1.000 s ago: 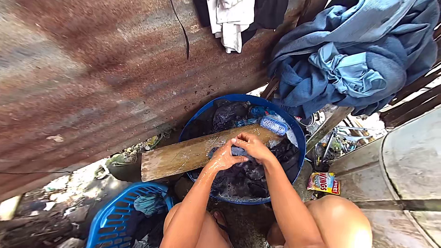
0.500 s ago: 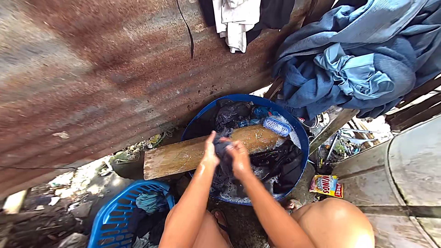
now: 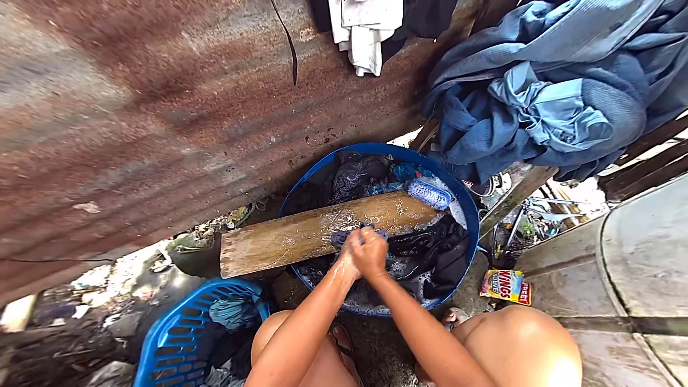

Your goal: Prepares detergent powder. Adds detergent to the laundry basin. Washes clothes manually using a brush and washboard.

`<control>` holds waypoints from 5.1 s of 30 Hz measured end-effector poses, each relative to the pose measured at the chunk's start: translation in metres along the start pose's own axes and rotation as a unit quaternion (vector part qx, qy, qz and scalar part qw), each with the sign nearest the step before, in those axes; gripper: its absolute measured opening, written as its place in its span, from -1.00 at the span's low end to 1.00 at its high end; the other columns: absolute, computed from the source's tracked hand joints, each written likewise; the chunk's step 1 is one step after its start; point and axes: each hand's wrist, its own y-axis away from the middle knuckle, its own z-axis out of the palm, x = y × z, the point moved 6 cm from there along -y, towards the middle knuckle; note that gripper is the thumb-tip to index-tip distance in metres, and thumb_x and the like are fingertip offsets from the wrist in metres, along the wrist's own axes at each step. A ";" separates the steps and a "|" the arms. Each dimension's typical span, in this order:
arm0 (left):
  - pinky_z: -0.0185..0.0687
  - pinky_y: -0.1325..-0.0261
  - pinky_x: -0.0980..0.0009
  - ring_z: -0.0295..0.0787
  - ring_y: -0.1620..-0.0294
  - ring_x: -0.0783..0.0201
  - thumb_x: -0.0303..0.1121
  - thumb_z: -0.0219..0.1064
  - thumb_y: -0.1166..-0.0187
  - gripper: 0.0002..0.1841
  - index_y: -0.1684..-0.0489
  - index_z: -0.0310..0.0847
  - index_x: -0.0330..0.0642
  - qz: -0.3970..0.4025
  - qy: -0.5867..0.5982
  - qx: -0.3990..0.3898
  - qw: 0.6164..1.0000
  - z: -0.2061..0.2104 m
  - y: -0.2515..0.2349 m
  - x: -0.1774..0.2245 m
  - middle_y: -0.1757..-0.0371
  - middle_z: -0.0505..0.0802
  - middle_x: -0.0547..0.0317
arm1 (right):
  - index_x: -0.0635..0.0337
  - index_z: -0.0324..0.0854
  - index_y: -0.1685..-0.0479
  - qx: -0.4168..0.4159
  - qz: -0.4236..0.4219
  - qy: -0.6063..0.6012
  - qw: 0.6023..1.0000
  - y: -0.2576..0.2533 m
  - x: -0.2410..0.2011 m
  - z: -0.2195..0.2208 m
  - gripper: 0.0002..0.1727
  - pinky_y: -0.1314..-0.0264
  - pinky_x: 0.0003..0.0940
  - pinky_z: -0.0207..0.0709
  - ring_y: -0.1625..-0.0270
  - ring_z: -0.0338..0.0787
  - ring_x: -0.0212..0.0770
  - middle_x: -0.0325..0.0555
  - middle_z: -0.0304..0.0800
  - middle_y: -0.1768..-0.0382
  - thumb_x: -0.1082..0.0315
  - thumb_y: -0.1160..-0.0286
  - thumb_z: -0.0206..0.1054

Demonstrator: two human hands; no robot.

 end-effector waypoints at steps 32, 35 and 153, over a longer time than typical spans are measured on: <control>0.55 0.15 0.48 0.56 0.32 0.49 -0.63 0.24 -0.55 -0.89 0.33 0.58 -0.24 0.244 -0.452 -0.234 0.826 0.026 0.053 0.063 0.37 0.65 0.30 | 0.37 0.39 -0.62 -0.371 0.082 0.019 0.925 -0.020 0.048 -0.050 -0.35 -0.51 0.20 0.46 -0.40 0.68 0.22 0.40 0.67 -0.34 0.58 -0.47 0.42; 0.59 0.14 0.55 0.64 0.24 0.57 -0.57 0.16 -0.47 -0.82 0.49 0.57 -0.10 0.340 -0.399 -0.224 0.822 0.020 0.078 0.105 0.27 0.77 0.39 | 0.43 0.68 -0.17 -0.301 0.010 -0.150 0.942 -0.033 0.046 -0.076 -0.59 -0.24 -0.16 0.65 -0.04 0.78 -0.18 0.12 0.82 -0.01 0.66 -0.27 0.49; -0.24 -0.71 -0.45 0.17 -0.82 -0.30 -0.20 -0.04 -0.67 -0.51 0.13 0.67 -0.54 0.356 -0.678 0.228 0.601 -0.235 -0.020 0.075 -0.72 0.47 -0.25 | 0.04 0.11 -0.88 -0.067 0.225 0.257 0.938 -0.127 0.123 -0.048 -0.14 -0.20 0.53 0.54 -0.32 0.71 0.56 0.52 0.68 -0.31 0.05 -0.58 0.36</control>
